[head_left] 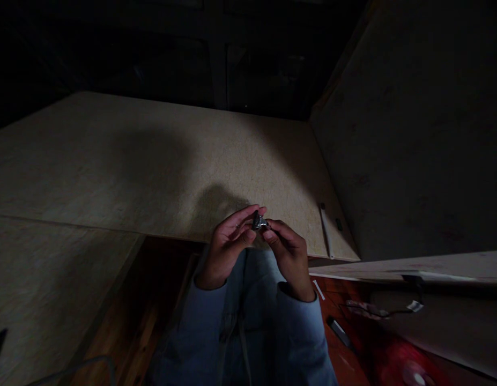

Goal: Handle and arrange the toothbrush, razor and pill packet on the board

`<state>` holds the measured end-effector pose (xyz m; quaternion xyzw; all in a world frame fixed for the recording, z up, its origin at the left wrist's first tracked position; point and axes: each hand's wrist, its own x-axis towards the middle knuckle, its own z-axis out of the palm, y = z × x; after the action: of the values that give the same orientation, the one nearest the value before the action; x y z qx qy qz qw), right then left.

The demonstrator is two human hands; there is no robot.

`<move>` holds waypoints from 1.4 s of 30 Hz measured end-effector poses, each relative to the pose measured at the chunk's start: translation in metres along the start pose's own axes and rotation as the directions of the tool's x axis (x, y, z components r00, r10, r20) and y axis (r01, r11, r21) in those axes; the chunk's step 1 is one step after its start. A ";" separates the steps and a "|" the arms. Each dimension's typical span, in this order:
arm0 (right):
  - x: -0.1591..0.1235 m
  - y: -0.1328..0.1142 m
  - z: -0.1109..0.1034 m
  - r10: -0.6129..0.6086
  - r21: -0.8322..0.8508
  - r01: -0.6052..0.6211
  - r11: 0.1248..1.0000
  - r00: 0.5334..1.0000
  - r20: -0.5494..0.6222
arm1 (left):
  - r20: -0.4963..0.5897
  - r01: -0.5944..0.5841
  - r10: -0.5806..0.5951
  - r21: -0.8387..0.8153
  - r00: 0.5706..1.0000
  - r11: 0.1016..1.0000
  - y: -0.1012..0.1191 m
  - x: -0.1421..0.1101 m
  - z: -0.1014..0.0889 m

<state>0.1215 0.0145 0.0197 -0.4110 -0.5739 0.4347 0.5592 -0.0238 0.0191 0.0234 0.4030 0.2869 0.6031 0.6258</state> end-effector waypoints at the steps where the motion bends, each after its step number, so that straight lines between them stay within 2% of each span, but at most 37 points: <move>1: 0.000 0.000 0.000 -0.005 -0.004 0.005 1.000 1.000 -0.001 | 0.000 0.003 -0.003 0.004 1.000 1.000 0.000 0.000 0.000; 12: 0.001 -0.002 -0.002 -0.027 -0.108 0.029 0.994 0.999 0.017 | -0.004 0.039 -0.039 0.093 0.999 0.995 0.003 0.001 -0.006; 27: 0.000 0.004 -0.004 -0.003 -0.123 0.009 0.992 0.999 0.048 | -0.035 0.091 -0.085 0.241 0.996 0.966 0.006 0.000 -0.011; 42: -0.001 0.004 -0.008 0.054 -0.144 -0.042 0.989 0.995 0.081 | 0.042 0.080 -0.098 0.317 0.994 0.945 0.010 -0.001 -0.015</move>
<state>0.1297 0.0147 0.0154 -0.4447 -0.6165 0.4230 0.4932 -0.0417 0.0194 0.0245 0.5014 0.3792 0.5088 0.5882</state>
